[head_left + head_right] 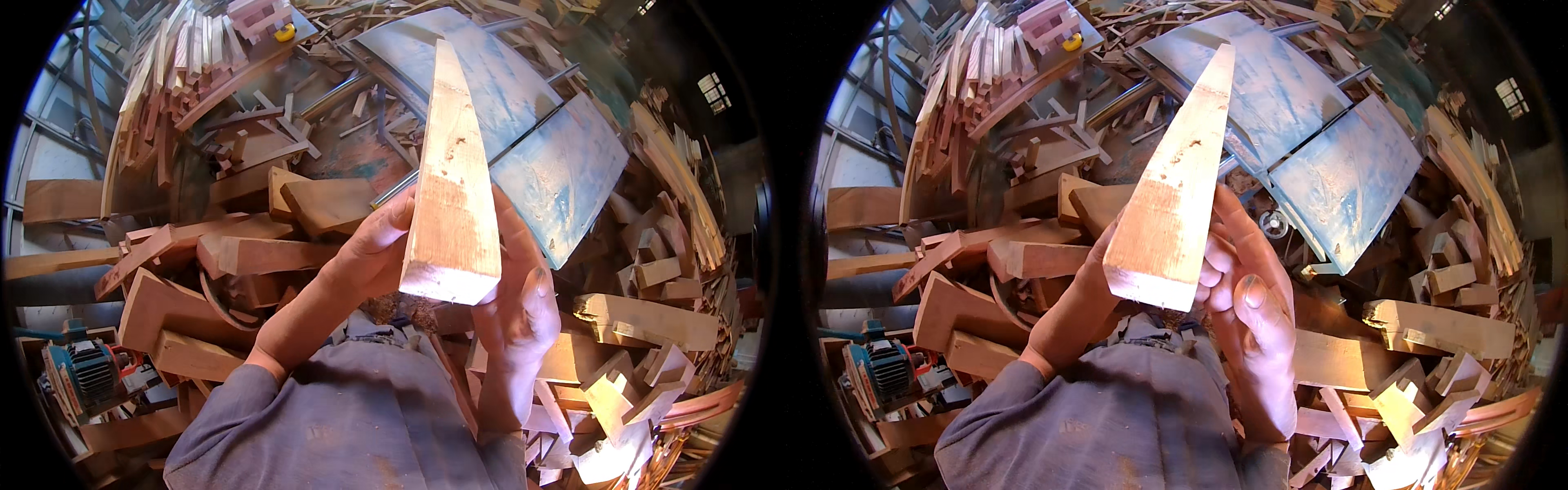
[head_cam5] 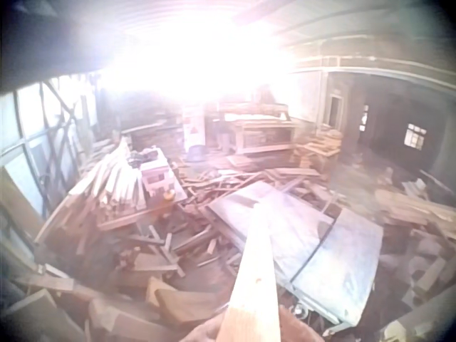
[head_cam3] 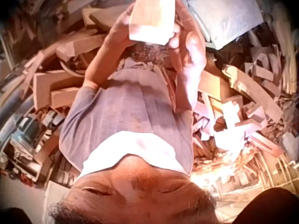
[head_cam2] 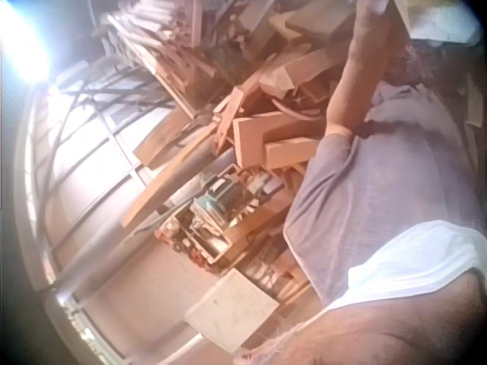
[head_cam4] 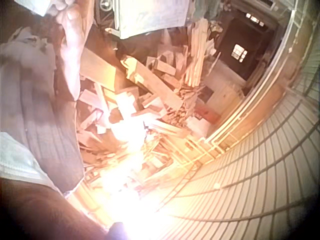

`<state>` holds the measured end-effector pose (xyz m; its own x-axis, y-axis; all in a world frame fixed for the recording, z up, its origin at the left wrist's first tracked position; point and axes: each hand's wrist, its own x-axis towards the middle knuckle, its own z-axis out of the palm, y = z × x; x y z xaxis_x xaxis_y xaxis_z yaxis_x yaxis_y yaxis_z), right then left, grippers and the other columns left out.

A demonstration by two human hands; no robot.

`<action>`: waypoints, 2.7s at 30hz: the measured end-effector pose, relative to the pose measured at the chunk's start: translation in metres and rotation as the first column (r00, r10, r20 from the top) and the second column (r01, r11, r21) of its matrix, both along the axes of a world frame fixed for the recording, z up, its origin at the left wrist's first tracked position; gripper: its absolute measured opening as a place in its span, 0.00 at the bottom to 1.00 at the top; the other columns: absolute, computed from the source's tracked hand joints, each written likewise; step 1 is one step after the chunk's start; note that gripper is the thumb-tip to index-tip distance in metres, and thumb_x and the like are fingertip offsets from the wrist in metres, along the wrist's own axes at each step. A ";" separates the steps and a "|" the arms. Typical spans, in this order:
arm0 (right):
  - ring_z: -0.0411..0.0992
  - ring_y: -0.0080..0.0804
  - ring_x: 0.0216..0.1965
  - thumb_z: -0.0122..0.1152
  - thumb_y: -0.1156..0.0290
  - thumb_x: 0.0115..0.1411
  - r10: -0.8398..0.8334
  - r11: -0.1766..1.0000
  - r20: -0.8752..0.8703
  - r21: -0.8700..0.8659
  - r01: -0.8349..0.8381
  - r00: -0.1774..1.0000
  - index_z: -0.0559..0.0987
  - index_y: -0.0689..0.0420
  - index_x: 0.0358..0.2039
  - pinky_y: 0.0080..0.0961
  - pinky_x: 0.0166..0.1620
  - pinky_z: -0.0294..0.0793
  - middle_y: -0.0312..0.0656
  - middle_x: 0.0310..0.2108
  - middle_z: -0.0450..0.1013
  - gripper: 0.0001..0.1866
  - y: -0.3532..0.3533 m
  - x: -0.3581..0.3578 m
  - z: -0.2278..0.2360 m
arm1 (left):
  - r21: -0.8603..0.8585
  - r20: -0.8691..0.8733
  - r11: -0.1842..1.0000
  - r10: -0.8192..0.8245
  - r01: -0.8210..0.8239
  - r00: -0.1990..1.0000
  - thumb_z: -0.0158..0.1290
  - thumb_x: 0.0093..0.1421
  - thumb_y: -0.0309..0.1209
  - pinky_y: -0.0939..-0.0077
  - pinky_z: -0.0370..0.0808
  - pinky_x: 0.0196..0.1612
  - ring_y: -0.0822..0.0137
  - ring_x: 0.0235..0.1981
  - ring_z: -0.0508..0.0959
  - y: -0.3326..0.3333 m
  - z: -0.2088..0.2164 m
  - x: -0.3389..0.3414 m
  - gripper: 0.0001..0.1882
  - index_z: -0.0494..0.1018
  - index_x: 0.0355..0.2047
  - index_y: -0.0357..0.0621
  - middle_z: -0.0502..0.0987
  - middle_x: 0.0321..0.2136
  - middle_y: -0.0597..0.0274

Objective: The person measures a wooden board with a tape measure on a table saw surface, walks through a workshop area cluttered with wood scraps, and picks up several boards to move them.

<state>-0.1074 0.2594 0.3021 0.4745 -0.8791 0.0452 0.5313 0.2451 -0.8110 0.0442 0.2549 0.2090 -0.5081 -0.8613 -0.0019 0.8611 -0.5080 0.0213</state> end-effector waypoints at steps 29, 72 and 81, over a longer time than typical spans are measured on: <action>0.74 0.39 0.44 0.54 0.43 0.58 0.095 0.995 0.084 0.025 -0.098 0.992 0.48 0.71 0.64 0.36 0.41 0.77 0.58 0.54 0.66 0.50 -0.004 0.006 -0.013 | -0.218 0.152 0.973 0.106 -0.071 0.983 0.42 0.64 0.50 0.74 0.76 0.28 0.60 0.32 0.79 0.000 -0.002 0.016 0.31 0.65 0.53 0.32 0.75 0.42 0.43; 0.74 0.26 0.41 0.62 0.76 0.54 0.032 0.995 -0.761 -0.039 -0.094 0.648 0.63 0.64 0.61 0.22 0.44 0.74 0.47 0.45 0.74 0.33 0.084 -0.018 -0.158 | 0.218 0.721 0.957 -0.025 -0.193 0.693 0.55 0.56 0.53 0.67 0.77 0.38 0.67 0.37 0.76 0.066 -0.131 -0.004 0.29 0.67 0.50 0.46 0.75 0.39 0.60; 0.72 0.23 0.41 0.59 0.76 0.59 0.131 0.935 -0.523 0.347 0.070 0.842 0.65 0.68 0.56 0.18 0.43 0.73 0.43 0.40 0.75 0.26 0.089 -0.032 -0.167 | 0.284 0.297 0.943 0.087 -0.175 0.951 0.52 0.55 0.58 0.72 0.78 0.41 0.67 0.37 0.77 0.065 -0.129 -0.007 0.36 0.67 0.50 0.37 0.74 0.41 0.59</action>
